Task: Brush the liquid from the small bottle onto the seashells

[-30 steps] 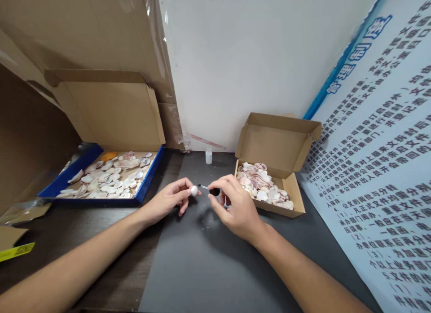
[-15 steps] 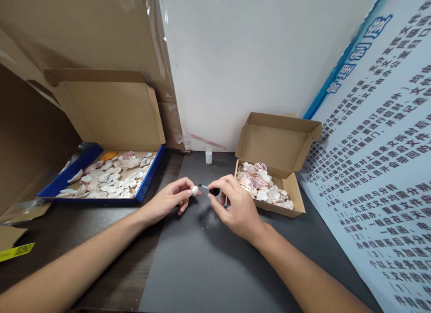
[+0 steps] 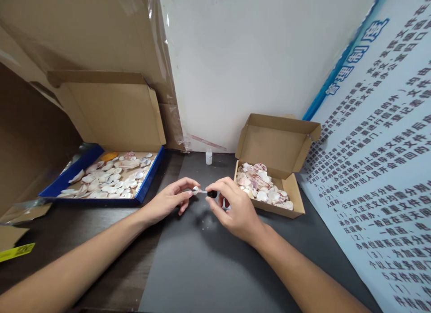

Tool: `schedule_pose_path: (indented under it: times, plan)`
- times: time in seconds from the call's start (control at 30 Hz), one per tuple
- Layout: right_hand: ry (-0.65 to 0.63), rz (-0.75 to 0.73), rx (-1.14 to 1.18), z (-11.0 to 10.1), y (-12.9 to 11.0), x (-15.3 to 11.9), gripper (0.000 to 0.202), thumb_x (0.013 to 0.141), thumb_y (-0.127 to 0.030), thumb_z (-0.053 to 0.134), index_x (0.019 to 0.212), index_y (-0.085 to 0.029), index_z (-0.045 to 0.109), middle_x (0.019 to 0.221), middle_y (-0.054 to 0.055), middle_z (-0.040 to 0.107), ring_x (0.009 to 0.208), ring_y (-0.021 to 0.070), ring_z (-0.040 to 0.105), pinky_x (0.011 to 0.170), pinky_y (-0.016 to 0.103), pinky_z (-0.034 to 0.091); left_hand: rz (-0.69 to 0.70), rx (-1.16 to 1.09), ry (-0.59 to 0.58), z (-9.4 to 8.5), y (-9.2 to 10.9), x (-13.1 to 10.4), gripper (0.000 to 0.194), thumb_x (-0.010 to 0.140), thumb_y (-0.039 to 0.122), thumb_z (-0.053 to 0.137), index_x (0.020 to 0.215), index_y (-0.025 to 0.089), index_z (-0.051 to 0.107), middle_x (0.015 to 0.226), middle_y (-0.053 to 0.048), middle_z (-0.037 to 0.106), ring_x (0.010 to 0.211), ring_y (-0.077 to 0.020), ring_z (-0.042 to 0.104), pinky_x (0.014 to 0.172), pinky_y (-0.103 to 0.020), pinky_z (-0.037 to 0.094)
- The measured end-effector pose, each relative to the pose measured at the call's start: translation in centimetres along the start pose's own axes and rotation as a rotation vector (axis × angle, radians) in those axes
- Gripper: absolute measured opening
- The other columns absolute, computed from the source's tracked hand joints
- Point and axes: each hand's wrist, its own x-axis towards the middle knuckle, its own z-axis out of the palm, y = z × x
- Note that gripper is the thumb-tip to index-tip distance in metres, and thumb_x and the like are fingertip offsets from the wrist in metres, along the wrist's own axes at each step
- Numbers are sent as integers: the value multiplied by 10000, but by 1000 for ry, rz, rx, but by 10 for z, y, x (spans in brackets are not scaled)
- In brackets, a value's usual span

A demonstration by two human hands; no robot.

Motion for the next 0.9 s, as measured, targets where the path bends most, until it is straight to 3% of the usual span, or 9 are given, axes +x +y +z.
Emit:
schedule_pose_path:
  times: [0.9]
  plan:
    - [25,48,-47,-1,0,0,111,915,-218,591,1026,-223,596,850,13,550,609,106,524,589,264,469,-29,-46,10,2,5,-1,314,886,396,604,1100,191,500,992,-41,656,430,-27,516,426,-174,380]
